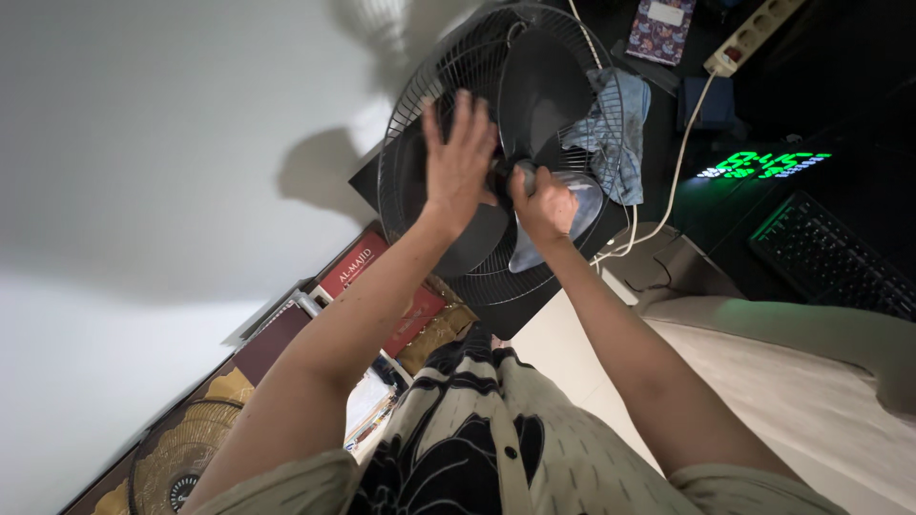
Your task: The person assembles a table fan by hand. They first secure the fan blades onto the motor hub, then attach the front wire cage to complete the assembly.
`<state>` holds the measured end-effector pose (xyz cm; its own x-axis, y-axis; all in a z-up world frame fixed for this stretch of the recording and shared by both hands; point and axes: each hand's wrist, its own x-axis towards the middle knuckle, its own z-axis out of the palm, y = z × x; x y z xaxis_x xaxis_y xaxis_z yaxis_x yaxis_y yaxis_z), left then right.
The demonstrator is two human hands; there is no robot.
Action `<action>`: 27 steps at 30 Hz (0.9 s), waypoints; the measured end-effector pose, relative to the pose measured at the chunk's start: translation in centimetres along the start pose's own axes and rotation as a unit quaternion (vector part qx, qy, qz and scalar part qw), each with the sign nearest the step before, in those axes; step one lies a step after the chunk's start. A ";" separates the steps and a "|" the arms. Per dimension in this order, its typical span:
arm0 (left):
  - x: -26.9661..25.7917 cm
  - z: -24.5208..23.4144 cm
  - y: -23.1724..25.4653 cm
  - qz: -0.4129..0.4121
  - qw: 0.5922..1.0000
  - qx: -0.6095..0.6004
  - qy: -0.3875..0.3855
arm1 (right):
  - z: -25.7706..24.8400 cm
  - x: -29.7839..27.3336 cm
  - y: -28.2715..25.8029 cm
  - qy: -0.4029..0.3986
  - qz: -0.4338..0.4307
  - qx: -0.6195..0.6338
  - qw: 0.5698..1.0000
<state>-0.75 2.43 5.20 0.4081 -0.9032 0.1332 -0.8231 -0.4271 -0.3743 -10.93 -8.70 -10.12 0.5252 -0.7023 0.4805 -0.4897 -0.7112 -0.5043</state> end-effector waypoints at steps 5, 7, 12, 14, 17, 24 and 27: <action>-3.0 -0.9 -3.9 -0.073 0.994 -0.044 0.061 | -0.5 0.2 -0.4 -0.038 0.020 -0.004 0.999; -4.9 -0.5 -5.3 -0.127 0.978 -0.079 0.147 | -1.1 0.1 -0.9 -0.048 0.029 -0.013 0.998; -9.4 0.8 -6.2 -0.258 0.895 -0.302 0.204 | -3.8 0.0 -3.0 -0.125 0.127 0.016 0.984; -10.7 1.6 -5.6 -0.272 0.868 -0.367 0.194 | -4.9 -1.2 -4.0 -0.044 0.110 0.055 0.991; -11.7 2.8 -5.2 -0.257 0.861 -0.405 0.170 | -5.7 -3.3 -5.6 -0.007 -0.035 0.094 0.995; -11.0 5.0 -5.0 -0.259 0.850 -0.441 0.123 | -6.2 -9.2 -12.8 -0.223 -0.121 0.230 0.940; -10.8 4.7 -5.3 -0.262 0.850 -0.446 0.101 | -8.3 -10.7 -14.0 -0.263 -0.149 0.405 0.863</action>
<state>1.07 14.62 1.40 0.8090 -0.5292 0.2558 -0.5580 -0.5544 0.6175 -15.48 8.52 -2.27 0.8914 -0.2290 0.3910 0.2571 -0.4549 -0.8526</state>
